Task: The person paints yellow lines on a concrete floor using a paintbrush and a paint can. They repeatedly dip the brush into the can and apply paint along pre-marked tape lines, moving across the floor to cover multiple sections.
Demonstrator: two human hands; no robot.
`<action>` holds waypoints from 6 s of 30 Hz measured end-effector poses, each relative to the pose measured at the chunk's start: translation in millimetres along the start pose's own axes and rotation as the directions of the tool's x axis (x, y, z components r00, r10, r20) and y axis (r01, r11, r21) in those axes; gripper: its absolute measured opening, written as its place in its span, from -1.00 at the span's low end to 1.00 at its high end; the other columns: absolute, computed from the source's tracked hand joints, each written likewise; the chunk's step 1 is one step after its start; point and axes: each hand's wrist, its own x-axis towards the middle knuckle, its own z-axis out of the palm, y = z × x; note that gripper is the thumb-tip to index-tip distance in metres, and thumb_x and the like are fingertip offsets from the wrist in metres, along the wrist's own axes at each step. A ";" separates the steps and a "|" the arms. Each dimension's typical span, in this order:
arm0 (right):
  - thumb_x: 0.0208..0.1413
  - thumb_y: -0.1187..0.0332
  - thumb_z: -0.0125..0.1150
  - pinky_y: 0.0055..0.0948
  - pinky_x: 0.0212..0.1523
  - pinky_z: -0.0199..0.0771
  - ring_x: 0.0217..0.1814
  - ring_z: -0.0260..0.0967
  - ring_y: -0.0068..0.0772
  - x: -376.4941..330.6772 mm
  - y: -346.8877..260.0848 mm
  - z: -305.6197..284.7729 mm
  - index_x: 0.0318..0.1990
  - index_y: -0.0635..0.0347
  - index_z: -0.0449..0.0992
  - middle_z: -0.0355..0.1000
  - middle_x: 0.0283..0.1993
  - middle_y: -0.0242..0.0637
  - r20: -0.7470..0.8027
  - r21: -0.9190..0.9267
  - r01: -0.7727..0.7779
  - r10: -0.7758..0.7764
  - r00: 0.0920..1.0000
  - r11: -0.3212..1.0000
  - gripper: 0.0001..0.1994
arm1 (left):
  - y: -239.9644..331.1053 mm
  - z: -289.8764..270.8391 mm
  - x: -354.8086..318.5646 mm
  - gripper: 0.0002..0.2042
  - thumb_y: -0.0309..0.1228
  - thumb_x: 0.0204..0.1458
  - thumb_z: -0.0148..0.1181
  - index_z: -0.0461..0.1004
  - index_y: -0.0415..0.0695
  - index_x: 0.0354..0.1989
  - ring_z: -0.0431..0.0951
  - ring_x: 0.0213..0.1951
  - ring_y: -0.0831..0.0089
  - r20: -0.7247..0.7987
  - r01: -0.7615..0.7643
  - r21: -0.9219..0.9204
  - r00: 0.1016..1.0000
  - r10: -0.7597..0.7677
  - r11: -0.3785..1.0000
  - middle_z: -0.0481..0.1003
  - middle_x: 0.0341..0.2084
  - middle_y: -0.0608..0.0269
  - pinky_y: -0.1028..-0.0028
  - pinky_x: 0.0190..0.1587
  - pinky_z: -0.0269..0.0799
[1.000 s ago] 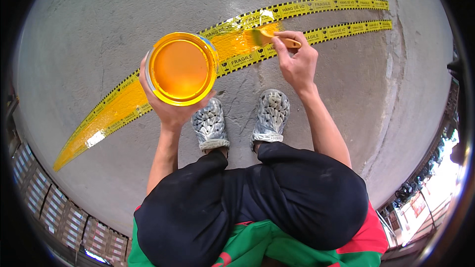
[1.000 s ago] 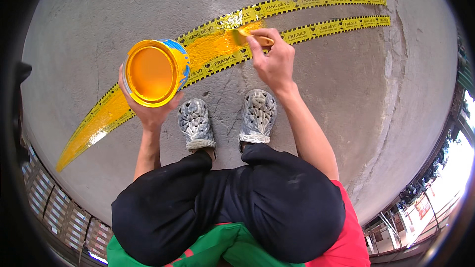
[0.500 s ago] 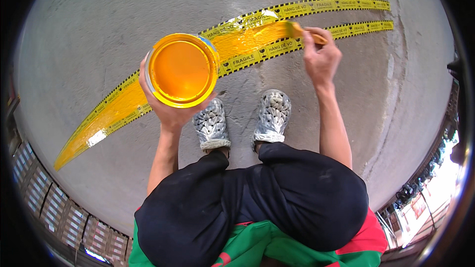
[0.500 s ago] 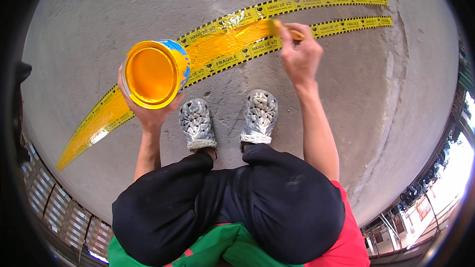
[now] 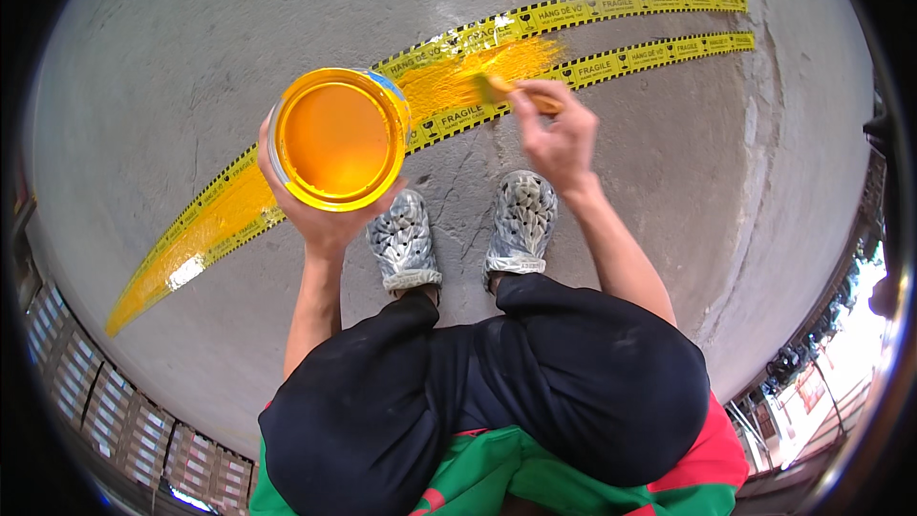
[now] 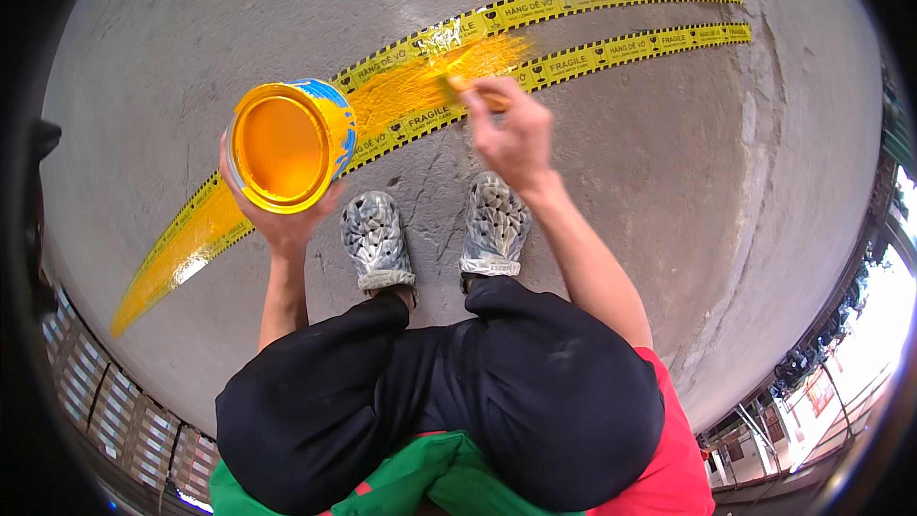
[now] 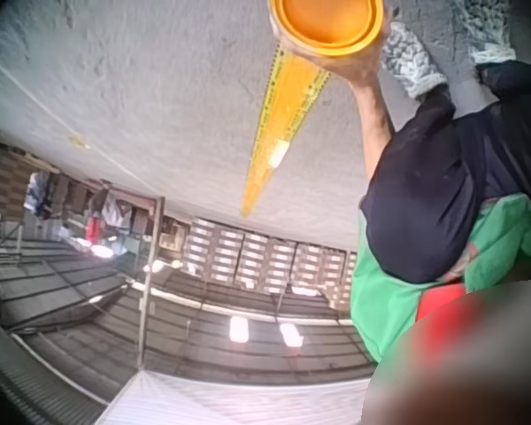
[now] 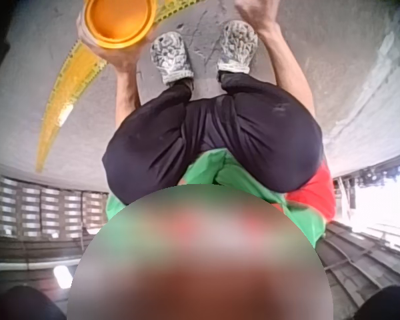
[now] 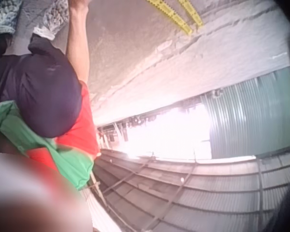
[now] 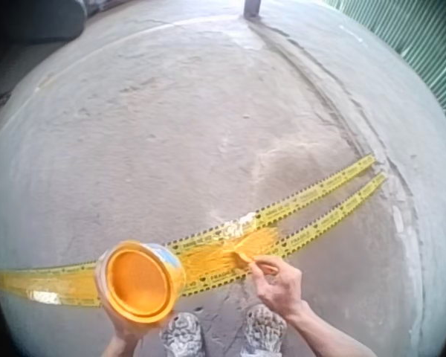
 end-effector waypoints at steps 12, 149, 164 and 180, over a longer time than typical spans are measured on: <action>0.14 0.47 0.34 -0.43 -0.27 0.68 -0.31 0.62 -0.30 4.3 11.6 -0.8 -0.19 0.24 0.60 0.62 -0.26 -0.17 0.005 -0.228 0.271 -0.277 0.961 0.935 -0.89 | -2.2 1.6 0.9 0.22 -0.19 -0.41 0.71 -0.06 -0.18 0.43 0.37 0.27 0.18 -0.038 0.037 -0.060 0.999 -0.039 0.998 0.29 0.23 0.06 0.16 0.36 0.28; 0.22 0.36 0.31 -0.47 -0.29 0.61 -0.30 0.63 -0.45 77.1 73.5 -168.4 -0.15 0.22 0.61 0.65 -0.31 -0.22 -0.329 -0.099 -0.251 0.206 0.922 0.963 -0.85 | 12.7 10.7 0.1 0.18 -0.18 -0.41 0.66 -0.01 -0.17 0.43 0.32 0.30 0.17 0.051 0.017 -0.020 0.999 -0.016 1.000 0.26 0.27 0.07 0.13 0.39 0.21; 0.19 0.31 0.31 -0.46 -0.29 0.59 -0.35 0.64 -0.46 123.6 118.6 -214.1 -0.20 0.28 0.63 0.66 -0.36 -0.23 -0.527 -0.405 -0.357 0.104 0.843 0.842 -0.81 | 12.8 7.6 -1.4 0.19 -0.12 -0.40 0.69 0.03 -0.23 0.43 0.34 0.30 0.19 0.035 0.031 -0.063 0.999 -0.029 0.998 0.30 0.26 0.09 0.15 0.38 0.23; 0.37 0.37 -0.06 -0.27 0.12 0.54 0.16 0.50 -0.16 99.1 85.4 -239.0 0.18 0.32 0.50 0.48 0.18 -0.08 -0.166 -0.355 0.347 -0.424 0.890 0.868 -0.65 | 26.8 27.3 13.9 -0.04 -0.07 -0.28 0.63 0.26 -0.25 0.29 0.32 0.25 -0.01 -0.059 -0.172 -0.073 0.984 0.168 0.982 0.33 0.21 -0.04 0.10 0.33 0.20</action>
